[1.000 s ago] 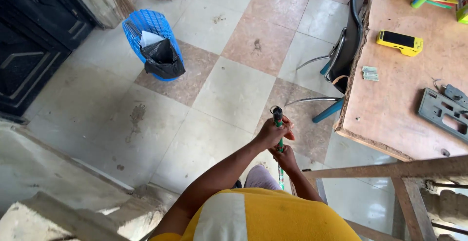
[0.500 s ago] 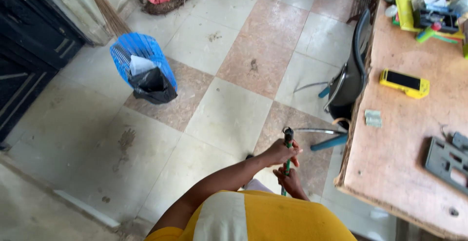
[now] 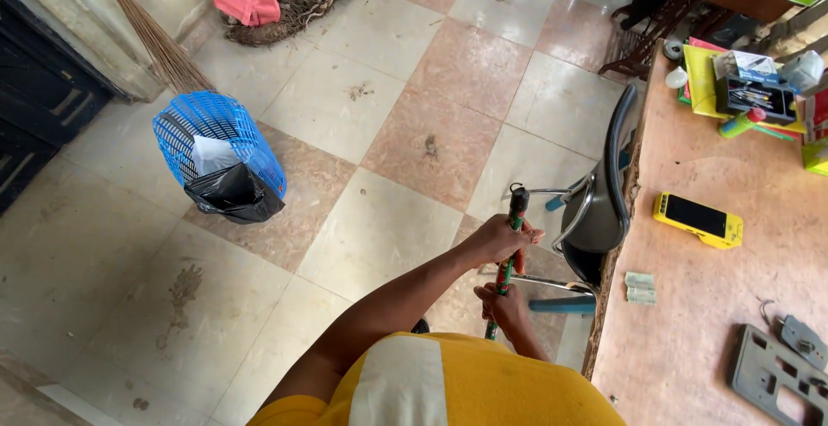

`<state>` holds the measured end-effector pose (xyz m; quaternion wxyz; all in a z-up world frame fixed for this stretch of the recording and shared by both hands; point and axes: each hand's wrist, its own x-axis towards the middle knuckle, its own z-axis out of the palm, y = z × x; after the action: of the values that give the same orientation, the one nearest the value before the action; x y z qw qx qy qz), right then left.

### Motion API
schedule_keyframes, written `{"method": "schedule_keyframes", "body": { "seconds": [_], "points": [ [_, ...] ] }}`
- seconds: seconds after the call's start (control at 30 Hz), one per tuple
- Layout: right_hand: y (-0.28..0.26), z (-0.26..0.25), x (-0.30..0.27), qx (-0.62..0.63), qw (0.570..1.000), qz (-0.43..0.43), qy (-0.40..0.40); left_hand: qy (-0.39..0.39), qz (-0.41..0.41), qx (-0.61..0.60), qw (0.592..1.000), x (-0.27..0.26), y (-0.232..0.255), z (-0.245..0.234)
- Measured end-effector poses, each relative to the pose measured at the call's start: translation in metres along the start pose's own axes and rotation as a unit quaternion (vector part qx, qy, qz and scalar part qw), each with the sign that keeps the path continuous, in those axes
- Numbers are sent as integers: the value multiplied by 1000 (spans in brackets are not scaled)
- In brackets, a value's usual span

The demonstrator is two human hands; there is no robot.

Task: The person pours detergent from a packet into a bucket of water, dips a mop into the bucket, and wrings it out by hand. They then use the mop to clean the tiled floor and walls, moving around a glass table and other items.

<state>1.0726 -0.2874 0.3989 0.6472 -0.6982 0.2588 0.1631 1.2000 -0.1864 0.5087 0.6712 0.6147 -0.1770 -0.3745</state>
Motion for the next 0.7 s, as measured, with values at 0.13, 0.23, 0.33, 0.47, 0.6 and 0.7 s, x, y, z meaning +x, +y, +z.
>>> {"method": "schedule_keyframes", "body": {
  "seconds": [0.13,0.23,0.33,0.47,0.6,0.7],
  "points": [
    [-43,-4,26,12,1000,-3,-21,11,23,23,999,20,44,-17],
    [-77,-7,47,-19,1000,-17,17,6,32,34,999,41,73,-35],
    [-109,-4,79,28,999,-13,16,6,40,33,999,70,91,-61],
    [-161,6,122,1,1000,-6,19,25,49,2,999,106,114,-109],
    [-222,19,178,-54,998,5,8,41,37,0,998,143,157,-170],
    [-250,31,234,-38,999,-19,-15,41,42,0,998,173,178,-218]
  ]
}}
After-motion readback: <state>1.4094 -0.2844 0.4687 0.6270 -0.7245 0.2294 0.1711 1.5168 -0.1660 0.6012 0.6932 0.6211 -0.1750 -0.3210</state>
